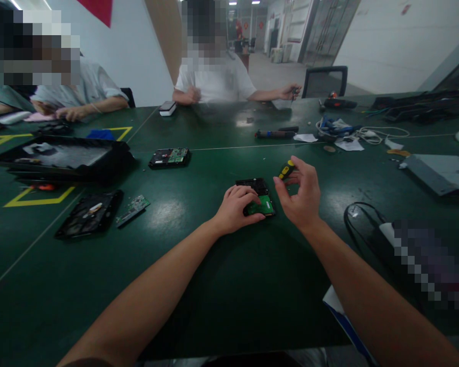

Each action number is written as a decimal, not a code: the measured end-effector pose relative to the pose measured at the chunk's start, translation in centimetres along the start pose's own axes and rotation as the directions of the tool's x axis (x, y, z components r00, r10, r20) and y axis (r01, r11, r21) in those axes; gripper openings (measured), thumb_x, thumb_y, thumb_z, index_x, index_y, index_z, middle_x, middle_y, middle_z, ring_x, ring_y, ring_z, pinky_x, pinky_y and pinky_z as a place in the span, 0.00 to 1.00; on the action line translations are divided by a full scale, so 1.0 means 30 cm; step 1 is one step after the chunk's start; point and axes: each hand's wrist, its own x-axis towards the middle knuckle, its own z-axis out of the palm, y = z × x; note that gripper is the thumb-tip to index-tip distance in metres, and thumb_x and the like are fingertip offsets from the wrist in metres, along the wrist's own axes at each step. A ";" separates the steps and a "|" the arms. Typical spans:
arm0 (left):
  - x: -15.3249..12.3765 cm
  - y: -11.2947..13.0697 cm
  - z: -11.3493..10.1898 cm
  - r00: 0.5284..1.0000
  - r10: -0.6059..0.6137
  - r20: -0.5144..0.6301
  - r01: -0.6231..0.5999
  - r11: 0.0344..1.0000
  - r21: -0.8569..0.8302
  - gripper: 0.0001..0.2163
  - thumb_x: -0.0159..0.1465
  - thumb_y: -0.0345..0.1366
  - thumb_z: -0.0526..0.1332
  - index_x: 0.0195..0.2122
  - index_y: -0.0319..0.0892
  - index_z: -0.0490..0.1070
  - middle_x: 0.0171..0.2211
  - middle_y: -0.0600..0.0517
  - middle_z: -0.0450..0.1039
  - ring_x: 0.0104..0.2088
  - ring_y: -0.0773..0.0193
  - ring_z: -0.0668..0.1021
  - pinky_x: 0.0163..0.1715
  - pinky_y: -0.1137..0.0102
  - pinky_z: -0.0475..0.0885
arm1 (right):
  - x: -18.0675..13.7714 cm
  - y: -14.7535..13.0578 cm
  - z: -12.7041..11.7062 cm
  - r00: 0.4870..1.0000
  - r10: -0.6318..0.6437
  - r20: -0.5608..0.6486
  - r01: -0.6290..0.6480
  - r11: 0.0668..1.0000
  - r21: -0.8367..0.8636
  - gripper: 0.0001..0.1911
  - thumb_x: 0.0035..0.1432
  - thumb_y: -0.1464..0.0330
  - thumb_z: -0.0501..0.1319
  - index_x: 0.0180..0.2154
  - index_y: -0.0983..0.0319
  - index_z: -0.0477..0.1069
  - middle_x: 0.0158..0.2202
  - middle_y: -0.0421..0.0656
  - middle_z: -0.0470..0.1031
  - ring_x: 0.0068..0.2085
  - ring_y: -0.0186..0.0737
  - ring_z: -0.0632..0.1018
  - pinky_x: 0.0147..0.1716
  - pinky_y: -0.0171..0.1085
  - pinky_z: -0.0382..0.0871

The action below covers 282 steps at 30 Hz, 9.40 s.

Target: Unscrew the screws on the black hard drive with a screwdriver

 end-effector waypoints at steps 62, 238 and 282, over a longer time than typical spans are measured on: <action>-0.001 -0.001 0.002 1.000 -0.007 0.004 0.007 1.000 0.004 0.19 0.65 0.53 0.71 0.51 0.49 0.76 0.59 0.47 0.76 0.63 0.48 0.74 0.69 0.46 0.59 | 0.008 -0.012 -0.010 1.000 0.014 0.000 -0.014 1.000 -0.021 0.35 0.68 0.66 0.63 0.72 0.51 0.58 0.59 0.51 0.71 0.41 0.44 0.80 0.35 0.45 0.86; -0.001 -0.007 0.006 1.000 0.017 -0.011 -0.017 1.000 0.006 0.19 0.65 0.53 0.71 0.51 0.49 0.76 0.59 0.47 0.76 0.63 0.48 0.74 0.68 0.47 0.60 | 0.004 -0.007 -0.003 0.999 -0.023 -0.033 0.022 0.999 -0.029 0.34 0.68 0.66 0.63 0.71 0.51 0.58 0.59 0.50 0.73 0.42 0.45 0.81 0.36 0.48 0.85; 0.000 -0.002 0.002 1.000 -0.006 0.014 0.007 1.000 -0.007 0.19 0.65 0.52 0.72 0.51 0.50 0.76 0.59 0.47 0.76 0.64 0.48 0.74 0.70 0.46 0.59 | 0.001 0.002 0.002 0.999 0.006 -0.045 -0.006 1.000 -0.004 0.32 0.68 0.65 0.63 0.70 0.50 0.59 0.57 0.50 0.71 0.40 0.44 0.80 0.35 0.46 0.84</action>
